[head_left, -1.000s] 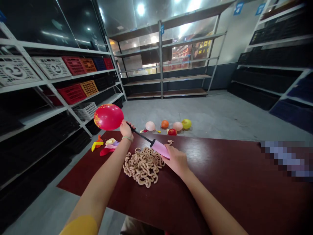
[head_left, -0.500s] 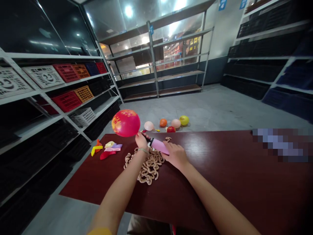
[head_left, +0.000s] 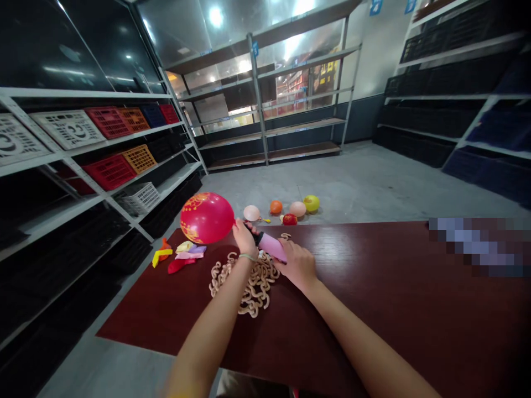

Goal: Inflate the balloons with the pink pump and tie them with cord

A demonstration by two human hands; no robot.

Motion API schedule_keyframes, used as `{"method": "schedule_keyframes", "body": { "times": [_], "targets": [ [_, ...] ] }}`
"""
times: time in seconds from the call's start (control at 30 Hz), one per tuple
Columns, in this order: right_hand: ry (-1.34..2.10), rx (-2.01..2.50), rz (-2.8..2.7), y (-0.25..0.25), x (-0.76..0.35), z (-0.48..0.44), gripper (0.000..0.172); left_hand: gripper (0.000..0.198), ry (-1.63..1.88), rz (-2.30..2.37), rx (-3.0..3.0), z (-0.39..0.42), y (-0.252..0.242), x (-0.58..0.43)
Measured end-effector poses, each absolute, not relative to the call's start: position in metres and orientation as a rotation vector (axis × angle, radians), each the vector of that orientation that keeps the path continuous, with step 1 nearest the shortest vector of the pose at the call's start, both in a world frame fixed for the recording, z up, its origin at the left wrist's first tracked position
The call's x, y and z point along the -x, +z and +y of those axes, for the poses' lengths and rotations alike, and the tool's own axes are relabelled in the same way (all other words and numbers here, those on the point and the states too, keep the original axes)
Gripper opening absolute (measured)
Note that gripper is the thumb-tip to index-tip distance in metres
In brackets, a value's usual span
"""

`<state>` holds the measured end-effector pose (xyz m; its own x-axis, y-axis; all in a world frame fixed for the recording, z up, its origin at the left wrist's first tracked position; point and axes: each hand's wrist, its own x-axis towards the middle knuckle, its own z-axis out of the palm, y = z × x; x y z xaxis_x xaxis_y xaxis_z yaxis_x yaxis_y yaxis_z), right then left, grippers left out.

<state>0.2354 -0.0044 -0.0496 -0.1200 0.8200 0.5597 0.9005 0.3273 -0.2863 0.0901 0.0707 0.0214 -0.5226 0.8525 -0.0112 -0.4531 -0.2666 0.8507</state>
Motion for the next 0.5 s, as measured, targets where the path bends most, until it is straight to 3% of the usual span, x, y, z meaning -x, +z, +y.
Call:
{"method": "schedule_keyframes", "body": {
  "times": [0.13,0.37,0.5],
  "targets": [
    [-0.152,1.482,-2.008,-0.049,-0.241,-0.005,0.048,0.025,1.851,1.040,-0.617,0.065,0.016,-0.094],
    [-0.090,1.377,-2.067,-0.048,-0.235,-0.003,0.046,0.018,1.939,1.113,-0.544,0.096,0.066,-0.003],
    [-0.112,1.378,-2.033,-0.051,-0.231,0.000,0.045,0.019,2.033,1.077,-0.471,0.099,0.076,0.001]
  ]
}}
